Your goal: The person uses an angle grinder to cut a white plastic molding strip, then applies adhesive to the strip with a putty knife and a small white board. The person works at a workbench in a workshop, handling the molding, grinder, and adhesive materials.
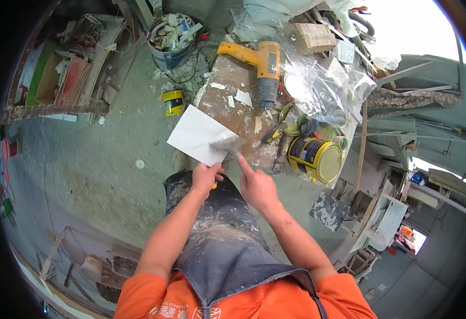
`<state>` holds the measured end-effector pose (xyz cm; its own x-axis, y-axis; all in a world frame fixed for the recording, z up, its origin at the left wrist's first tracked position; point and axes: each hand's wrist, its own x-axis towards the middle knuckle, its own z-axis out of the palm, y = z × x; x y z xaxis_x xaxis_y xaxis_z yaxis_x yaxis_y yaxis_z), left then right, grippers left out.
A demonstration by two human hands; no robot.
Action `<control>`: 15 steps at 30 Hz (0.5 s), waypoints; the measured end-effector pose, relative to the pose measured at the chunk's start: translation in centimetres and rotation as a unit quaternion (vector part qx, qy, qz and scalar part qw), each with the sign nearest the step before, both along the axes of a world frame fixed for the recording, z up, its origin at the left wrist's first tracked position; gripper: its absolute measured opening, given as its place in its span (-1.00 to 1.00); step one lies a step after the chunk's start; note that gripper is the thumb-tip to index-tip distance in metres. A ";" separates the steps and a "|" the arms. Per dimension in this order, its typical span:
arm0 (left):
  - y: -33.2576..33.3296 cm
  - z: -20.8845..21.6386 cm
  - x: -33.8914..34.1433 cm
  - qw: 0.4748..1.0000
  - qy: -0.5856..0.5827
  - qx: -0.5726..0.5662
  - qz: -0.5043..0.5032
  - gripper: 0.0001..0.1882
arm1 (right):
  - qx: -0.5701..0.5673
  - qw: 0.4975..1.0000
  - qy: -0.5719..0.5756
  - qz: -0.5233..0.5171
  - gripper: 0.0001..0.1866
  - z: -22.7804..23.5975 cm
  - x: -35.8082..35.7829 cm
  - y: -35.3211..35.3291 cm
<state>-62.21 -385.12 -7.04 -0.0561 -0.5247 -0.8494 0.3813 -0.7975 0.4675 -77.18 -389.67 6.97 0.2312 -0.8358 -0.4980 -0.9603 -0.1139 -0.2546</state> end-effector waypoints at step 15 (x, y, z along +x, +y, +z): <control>-0.5 1.6 0.6 0.998 -0.052 0.022 -0.039 -0.76 | -0.063 0.991 -0.070 0.090 -0.34 -3.6 6.6 -6.2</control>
